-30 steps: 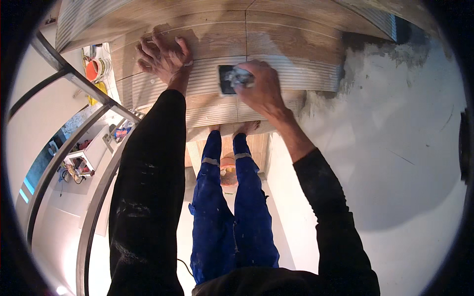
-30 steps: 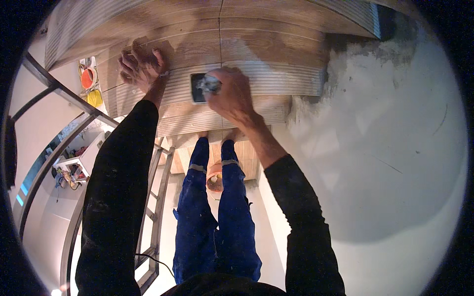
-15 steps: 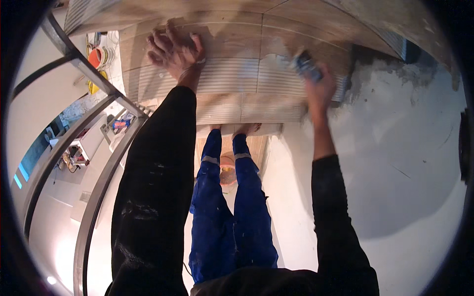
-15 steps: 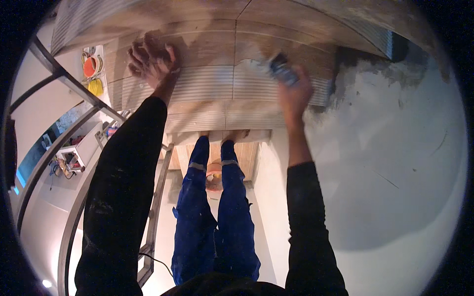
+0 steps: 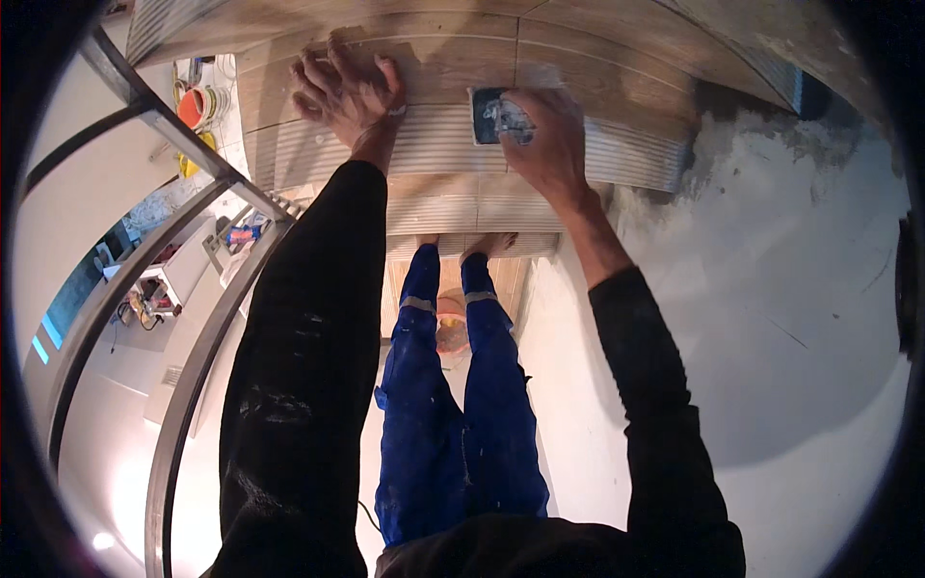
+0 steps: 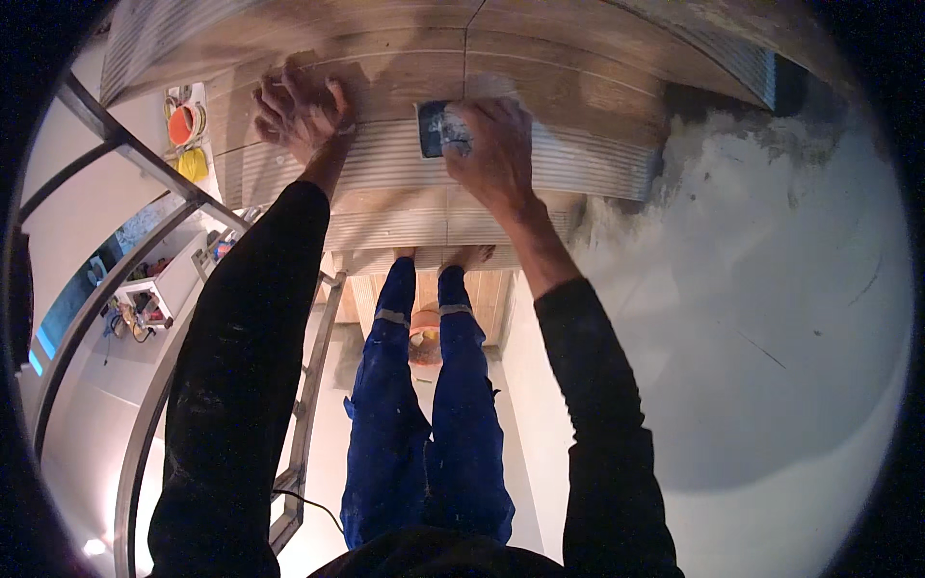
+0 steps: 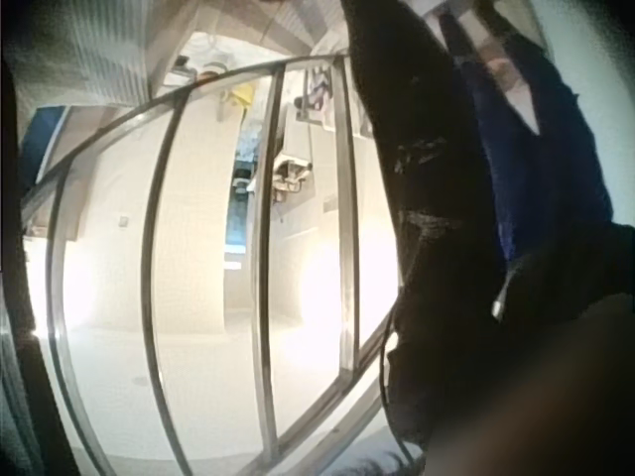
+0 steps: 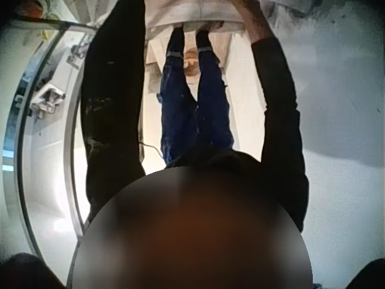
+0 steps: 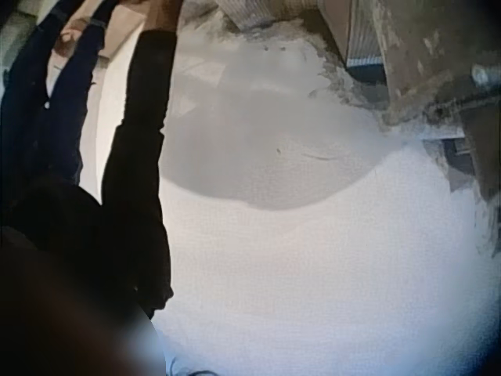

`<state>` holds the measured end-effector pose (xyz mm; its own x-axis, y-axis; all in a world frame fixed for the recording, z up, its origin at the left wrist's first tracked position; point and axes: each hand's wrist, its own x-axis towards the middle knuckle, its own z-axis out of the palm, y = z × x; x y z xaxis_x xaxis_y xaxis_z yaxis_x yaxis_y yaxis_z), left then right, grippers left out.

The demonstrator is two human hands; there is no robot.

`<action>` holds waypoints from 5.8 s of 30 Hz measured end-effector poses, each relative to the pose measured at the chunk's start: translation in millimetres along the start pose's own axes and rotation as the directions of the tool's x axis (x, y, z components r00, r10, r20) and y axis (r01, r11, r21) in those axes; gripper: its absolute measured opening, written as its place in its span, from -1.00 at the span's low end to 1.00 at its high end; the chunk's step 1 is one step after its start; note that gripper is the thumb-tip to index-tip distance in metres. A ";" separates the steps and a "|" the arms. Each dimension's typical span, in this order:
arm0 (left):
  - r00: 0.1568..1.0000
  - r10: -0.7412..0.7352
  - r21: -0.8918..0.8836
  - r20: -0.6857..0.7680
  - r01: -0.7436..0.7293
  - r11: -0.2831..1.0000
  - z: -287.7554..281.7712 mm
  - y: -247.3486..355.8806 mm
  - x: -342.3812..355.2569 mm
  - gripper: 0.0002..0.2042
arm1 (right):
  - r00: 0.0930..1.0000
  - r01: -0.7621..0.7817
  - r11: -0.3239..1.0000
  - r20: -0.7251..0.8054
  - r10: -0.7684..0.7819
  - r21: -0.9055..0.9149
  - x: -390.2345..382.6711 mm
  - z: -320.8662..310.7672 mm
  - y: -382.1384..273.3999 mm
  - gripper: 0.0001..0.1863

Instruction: Apply grout to the gaps between tiles on a staircase using a sponge/float.

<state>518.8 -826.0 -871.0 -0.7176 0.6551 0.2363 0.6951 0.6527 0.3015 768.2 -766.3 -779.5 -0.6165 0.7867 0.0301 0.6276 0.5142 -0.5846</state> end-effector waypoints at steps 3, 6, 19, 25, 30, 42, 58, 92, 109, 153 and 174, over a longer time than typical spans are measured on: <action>1.000 0.006 -0.016 -0.012 -0.006 1.000 -4.9 -4.8 6.4 -0.22 | 1.000 0.015 1.000 0.021 -0.015 -0.023 -11.3 11.4 -2.3 -0.51; 1.000 -0.005 0.049 -0.018 0.006 0.999 -6.6 -25.7 1.3 -0.21 | 0.963 -0.060 0.998 0.264 0.054 0.014 -41.1 8.5 -18.2 -0.51; 1.000 -0.015 0.052 0.011 0.014 0.999 -7.1 -16.9 0.2 -0.18 | 0.977 -0.203 0.969 0.092 0.191 0.143 -0.2 29.0 -39.0 -0.58; 0.999 -0.032 0.070 0.045 0.028 0.997 -11.6 -13.1 2.2 -0.19 | 0.970 -0.062 0.990 0.242 0.030 0.128 -32.0 -10.3 -41.1 -0.59; 0.999 -0.025 0.025 0.047 0.023 0.999 -9.7 -0.8 2.9 -0.19 | 0.999 0.025 0.999 0.043 -0.023 -0.036 17.2 0.1 -18.1 -0.52; 0.998 -0.047 0.024 0.047 0.046 0.999 -12.0 3.4 3.2 -0.18 | 0.796 -0.535 0.787 -0.126 0.591 0.307 17.4 -28.3 23.0 -0.64; 0.997 -0.050 -0.041 0.054 0.052 0.998 -13.5 6.9 1.5 -0.20 | 0.857 0.313 0.949 0.420 -0.298 0.034 9.2 -35.8 24.9 -0.46; 0.994 -0.077 -0.004 0.081 0.077 0.997 -46.5 1.9 12.1 -0.15 | 0.944 -0.295 0.933 0.213 0.252 0.207 -132.3 -29.4 -59.7 -0.49; 0.986 0.033 -0.209 -0.163 -0.067 0.976 -161.0 122.5 214.3 -0.36 | 0.970 -0.145 0.986 0.185 0.159 -0.083 231.2 -412.9 -67.5 -0.47; 0.951 0.238 -0.980 0.196 0.178 0.094 -181.8 233.5 160.9 -0.54 | 0.938 -0.047 -0.527 0.219 0.269 0.849 84.0 -402.8 -71.1 -0.41; 0.734 0.256 -0.744 0.629 0.664 -0.074 -268.3 267.9 146.9 -0.40 | 0.995 0.023 -0.568 0.037 0.093 0.823 -60.1 -301.9 -137.7 -0.42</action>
<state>587.9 -657.0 -507.7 -0.3218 0.8872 -0.3306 -0.5597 0.1034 0.8222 862.3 -781.4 -456.1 -0.5726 0.8181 -0.0541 -0.7616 -0.5552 -0.3343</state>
